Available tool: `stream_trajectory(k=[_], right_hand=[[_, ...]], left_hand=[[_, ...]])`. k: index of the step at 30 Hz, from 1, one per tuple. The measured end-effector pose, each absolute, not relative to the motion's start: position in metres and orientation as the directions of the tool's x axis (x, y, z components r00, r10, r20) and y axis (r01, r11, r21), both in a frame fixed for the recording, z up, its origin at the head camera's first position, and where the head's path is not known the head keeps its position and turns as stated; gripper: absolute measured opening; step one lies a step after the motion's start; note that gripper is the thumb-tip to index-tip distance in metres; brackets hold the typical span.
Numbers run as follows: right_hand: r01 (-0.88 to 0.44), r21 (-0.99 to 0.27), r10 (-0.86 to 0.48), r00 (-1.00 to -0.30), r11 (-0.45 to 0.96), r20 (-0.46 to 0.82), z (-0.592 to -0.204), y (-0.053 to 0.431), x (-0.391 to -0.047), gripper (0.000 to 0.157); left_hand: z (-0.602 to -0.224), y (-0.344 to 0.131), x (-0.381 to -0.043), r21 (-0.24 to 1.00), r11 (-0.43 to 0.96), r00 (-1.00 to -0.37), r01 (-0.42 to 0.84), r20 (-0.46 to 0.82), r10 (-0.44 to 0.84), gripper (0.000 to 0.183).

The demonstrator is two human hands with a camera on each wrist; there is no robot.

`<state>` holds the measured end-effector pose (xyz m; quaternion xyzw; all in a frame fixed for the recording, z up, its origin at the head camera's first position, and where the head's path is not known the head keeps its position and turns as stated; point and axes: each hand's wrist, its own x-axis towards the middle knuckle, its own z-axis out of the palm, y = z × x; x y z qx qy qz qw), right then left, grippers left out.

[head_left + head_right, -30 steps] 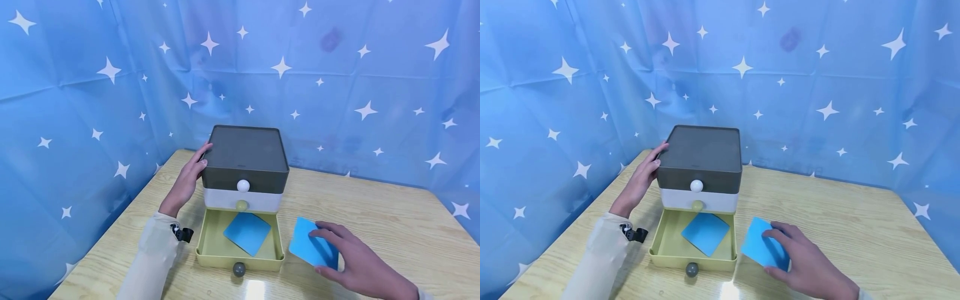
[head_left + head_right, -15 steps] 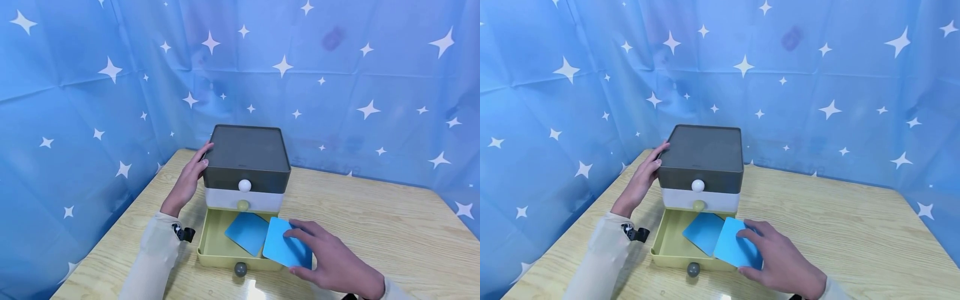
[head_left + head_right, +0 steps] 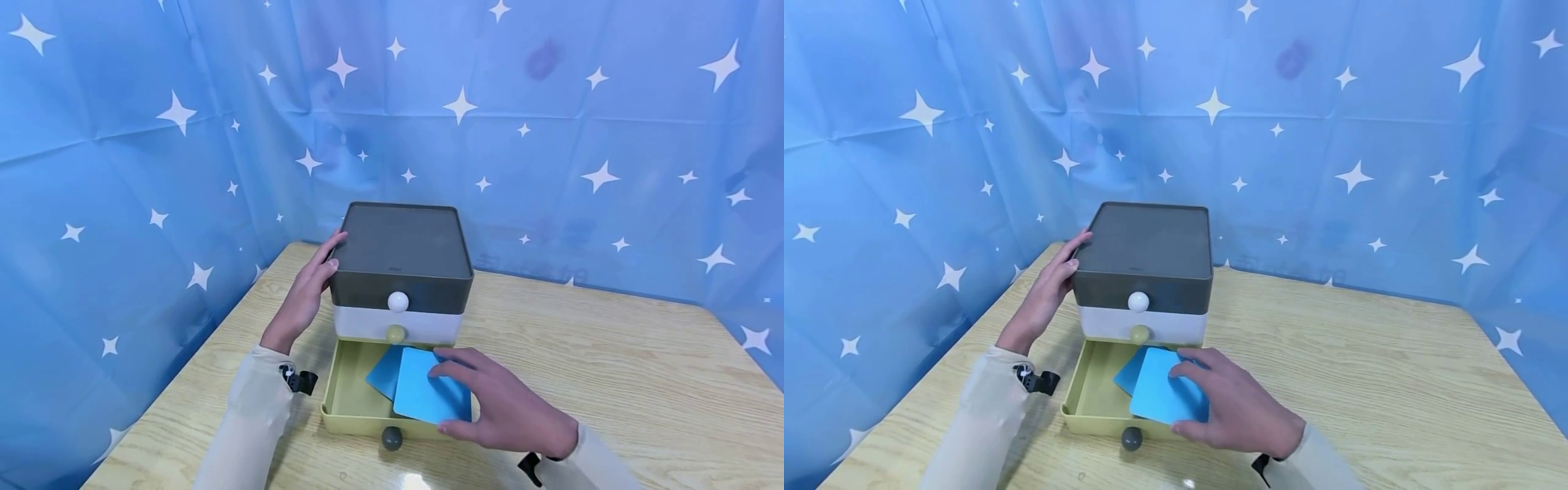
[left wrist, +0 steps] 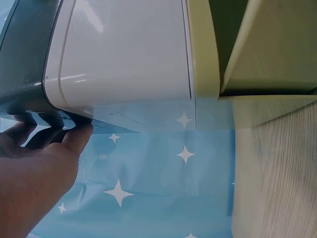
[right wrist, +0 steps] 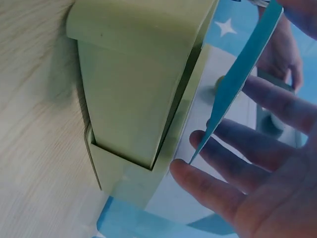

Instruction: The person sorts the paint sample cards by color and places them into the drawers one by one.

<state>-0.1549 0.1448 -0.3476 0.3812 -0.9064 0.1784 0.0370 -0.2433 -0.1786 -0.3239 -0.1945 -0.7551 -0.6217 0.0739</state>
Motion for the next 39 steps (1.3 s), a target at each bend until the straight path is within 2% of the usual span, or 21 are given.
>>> stream_trajectory(k=[7,17,27,39], right_hand=[[-0.689,-0.324,-0.694,-0.71,0.649,0.12,-0.352,0.131,-0.161,0.052],[-0.689,-0.308,-0.697,-0.71,0.656,0.102,-0.355,0.12,-0.169,0.05],[-0.706,-0.279,-0.707,-0.698,0.651,0.117,-0.364,0.111,-0.171,0.043],[-0.707,-0.258,-0.697,-0.702,0.658,0.147,-0.367,0.108,-0.172,0.046]], left_hand=[[-0.324,-0.179,-0.242,0.912,0.164,-0.918,0.377,0.343,0.201,0.051],[-0.324,-0.178,-0.242,0.908,0.171,-0.915,0.383,0.348,0.203,0.051],[-0.324,-0.179,-0.241,0.911,0.164,-0.917,0.378,0.344,0.203,0.051],[-0.324,-0.178,-0.242,0.91,0.162,-0.915,0.383,0.348,0.205,0.051]])
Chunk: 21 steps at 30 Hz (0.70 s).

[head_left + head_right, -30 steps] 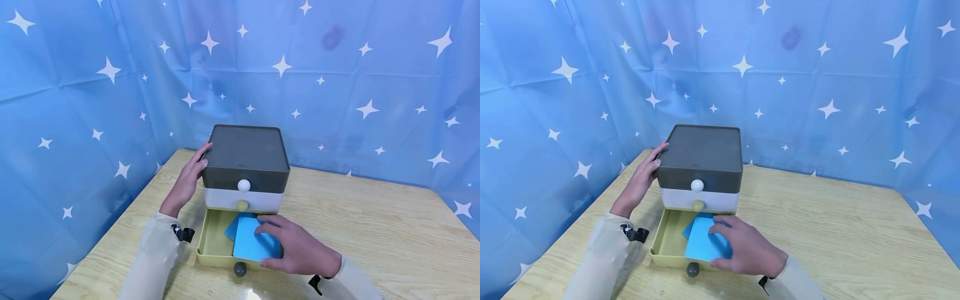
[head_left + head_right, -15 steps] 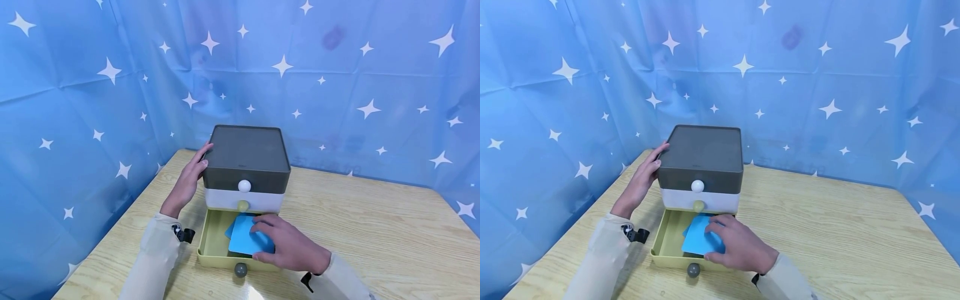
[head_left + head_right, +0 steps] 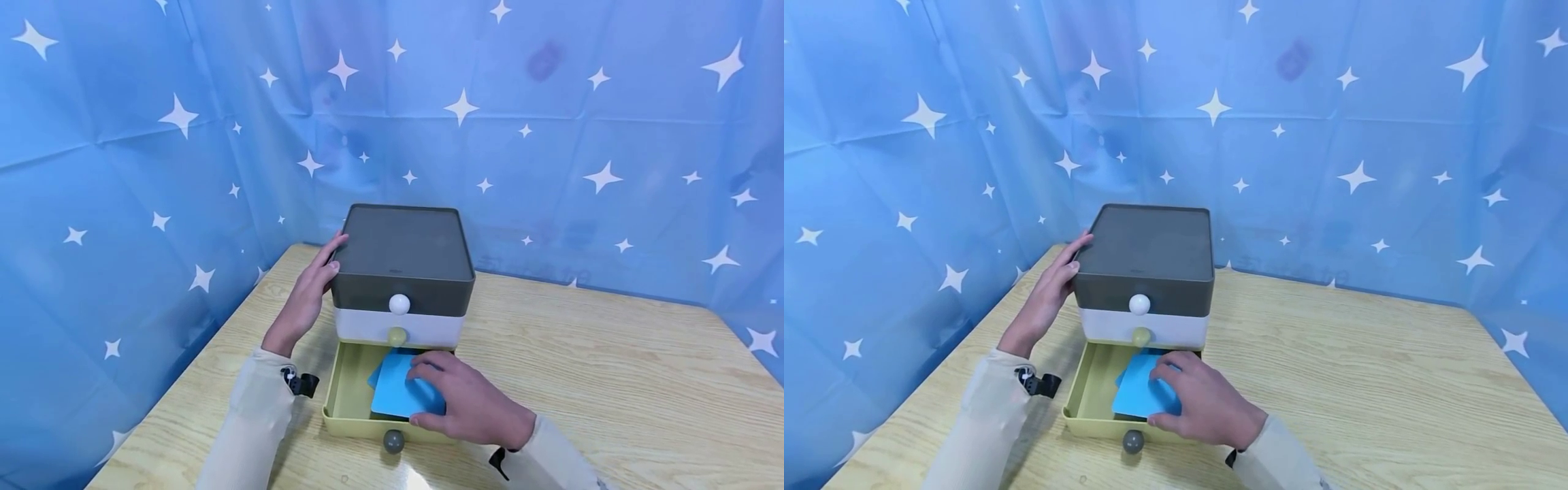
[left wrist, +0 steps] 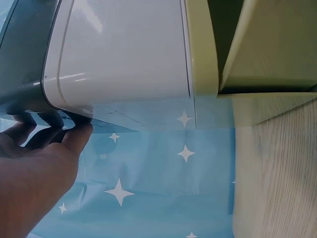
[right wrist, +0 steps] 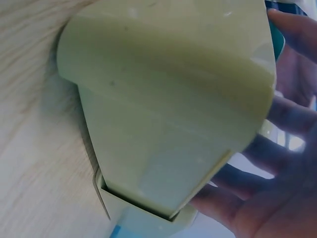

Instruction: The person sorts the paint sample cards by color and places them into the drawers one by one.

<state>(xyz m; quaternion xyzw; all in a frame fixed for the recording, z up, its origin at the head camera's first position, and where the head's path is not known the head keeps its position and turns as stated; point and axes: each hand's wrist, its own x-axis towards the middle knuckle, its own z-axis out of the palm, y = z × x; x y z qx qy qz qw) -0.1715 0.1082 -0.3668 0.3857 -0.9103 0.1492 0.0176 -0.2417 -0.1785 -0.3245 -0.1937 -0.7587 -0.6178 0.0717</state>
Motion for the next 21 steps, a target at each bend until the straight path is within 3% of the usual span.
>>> stream_trajectory(k=[15,21], right_hand=[[-0.673,-0.308,-0.66,-0.734,0.673,0.161,-0.3702,0.1032,-0.1722,0.048],[-0.677,-0.309,-0.653,-0.732,0.668,0.194,-0.3731,0.1027,-0.1719,0.059]], left_hand=[[-0.3243,-0.1783,-0.2418,0.906,0.164,-0.911,0.391,0.355,0.209,0.051],[-0.3238,-0.1779,-0.2409,0.911,0.157,-0.914,0.382,0.348,0.206,0.051]])
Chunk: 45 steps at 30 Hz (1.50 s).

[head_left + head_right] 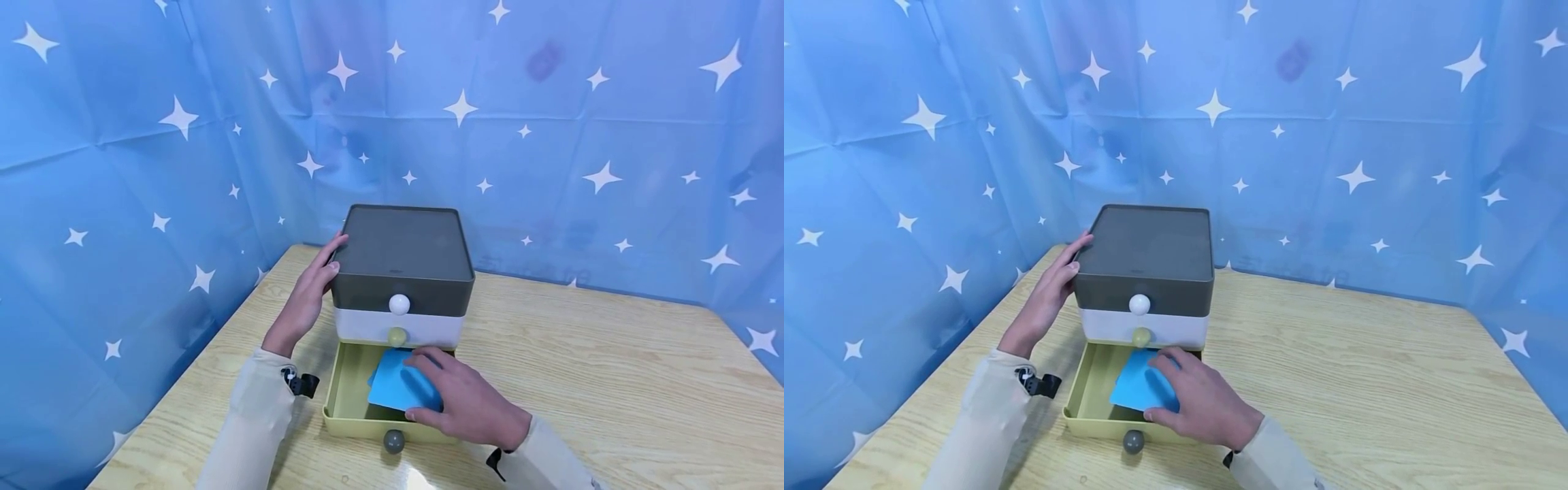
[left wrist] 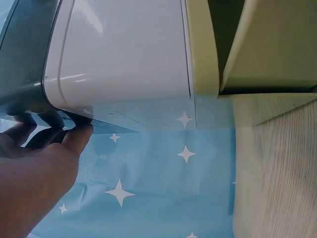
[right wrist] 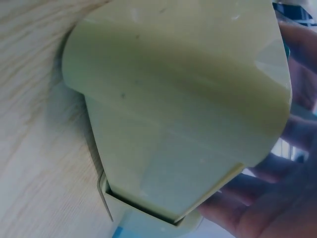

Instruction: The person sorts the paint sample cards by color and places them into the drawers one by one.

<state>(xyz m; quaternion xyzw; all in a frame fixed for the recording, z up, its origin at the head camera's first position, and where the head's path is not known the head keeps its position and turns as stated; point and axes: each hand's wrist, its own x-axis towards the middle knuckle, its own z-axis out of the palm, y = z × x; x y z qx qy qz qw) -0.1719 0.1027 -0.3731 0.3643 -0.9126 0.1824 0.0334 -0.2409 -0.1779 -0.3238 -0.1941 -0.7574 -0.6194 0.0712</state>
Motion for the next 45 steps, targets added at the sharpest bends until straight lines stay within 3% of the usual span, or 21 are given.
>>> stream_trajectory(k=[18,27,34,40,45], right_hand=[[-0.667,-0.328,-0.637,-0.742,0.67,0.209,-0.37,0.105,-0.163,0.068],[-0.72,-0.328,-0.687,-0.689,0.612,0.231,-0.354,0.101,-0.145,0.06],[-0.803,-0.292,-0.742,-0.593,0.519,0.313,-0.347,0.098,-0.125,0.057],[-0.862,-0.307,-0.824,-0.488,0.403,0.288,-0.349,0.093,-0.119,0.036],[-0.848,-0.356,-0.867,-0.471,0.394,0.161,-0.356,0.089,-0.121,0.02]], left_hand=[[-0.324,-0.179,-0.242,0.91,0.164,-0.916,0.381,0.347,0.201,0.051],[-0.324,-0.178,-0.241,0.913,0.159,-0.917,0.376,0.342,0.203,0.051],[-0.324,-0.178,-0.241,0.91,0.161,-0.915,0.382,0.349,0.201,0.051],[-0.323,-0.178,-0.241,0.913,0.165,-0.92,0.373,0.34,0.194,0.051],[-0.323,-0.178,-0.24,0.914,0.165,-0.92,0.372,0.338,0.199,0.051]])
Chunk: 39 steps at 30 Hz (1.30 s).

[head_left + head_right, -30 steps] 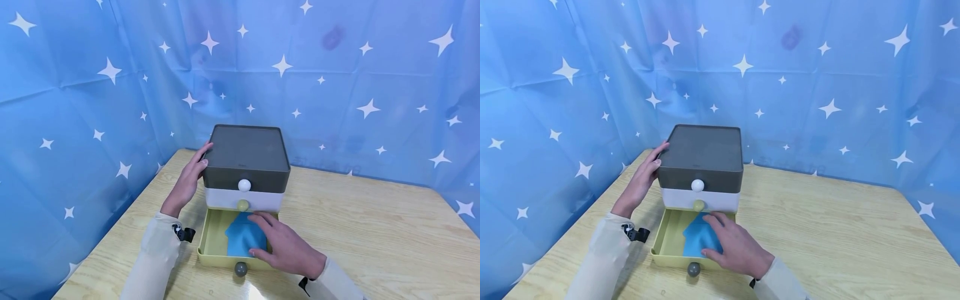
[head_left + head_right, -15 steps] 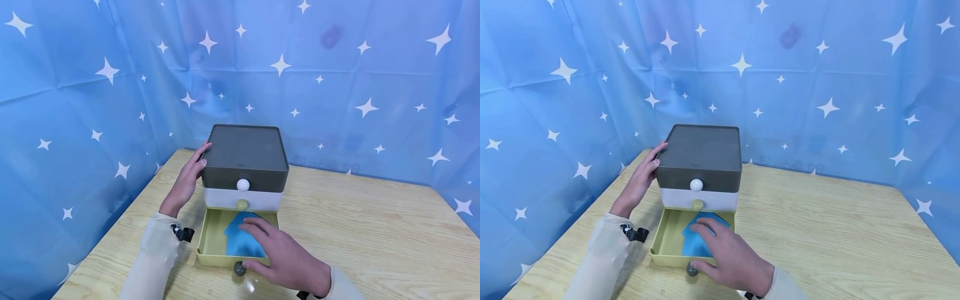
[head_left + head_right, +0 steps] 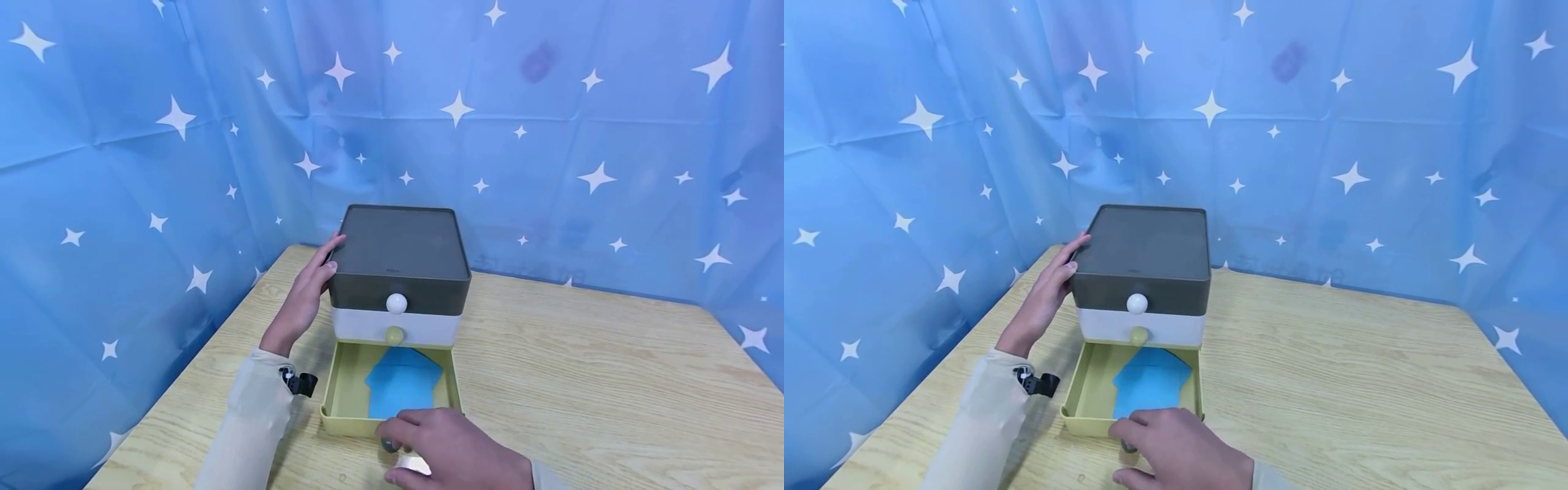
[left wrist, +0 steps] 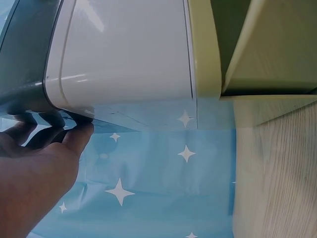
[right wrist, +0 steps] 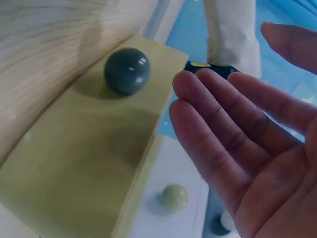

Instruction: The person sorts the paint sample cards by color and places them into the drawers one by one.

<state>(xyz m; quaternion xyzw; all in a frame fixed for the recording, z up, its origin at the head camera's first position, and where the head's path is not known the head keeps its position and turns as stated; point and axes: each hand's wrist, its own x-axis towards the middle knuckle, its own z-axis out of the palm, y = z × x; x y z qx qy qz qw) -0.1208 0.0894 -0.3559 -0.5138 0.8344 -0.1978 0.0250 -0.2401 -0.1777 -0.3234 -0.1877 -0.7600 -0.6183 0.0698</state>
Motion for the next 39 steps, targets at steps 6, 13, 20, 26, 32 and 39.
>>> stream_trajectory(k=[6,13,20,26,32,39], right_hand=[[-0.868,-0.11,-0.856,-0.495,0.483,0.148,-0.374,0.083,-0.124,0.017],[-0.846,0.041,-0.839,-0.519,0.531,0.165,-0.384,0.073,-0.125,0.026],[-0.822,0.191,-0.835,-0.484,0.536,0.26,-0.384,0.069,-0.129,0.027],[-0.791,0.206,-0.811,-0.521,0.575,0.265,-0.384,0.066,-0.146,0.018],[-0.778,0.168,-0.786,-0.553,0.606,0.276,-0.388,0.062,-0.169,0.018],[-0.751,0.101,-0.74,-0.604,0.653,0.295,-0.394,0.062,-0.188,0.023]], left_hand=[[-0.324,-0.177,-0.241,0.91,0.174,-0.918,0.377,0.343,0.2,0.051],[-0.325,-0.178,-0.241,0.912,0.159,-0.917,0.378,0.345,0.201,0.051],[-0.327,-0.178,-0.242,0.91,0.155,-0.915,0.384,0.352,0.198,0.051],[-0.328,-0.178,-0.243,0.908,0.16,-0.914,0.387,0.356,0.193,0.05],[-0.327,-0.177,-0.242,0.913,0.15,-0.917,0.379,0.35,0.192,0.051],[-0.325,-0.176,-0.242,0.913,0.15,-0.917,0.379,0.348,0.195,0.051]])
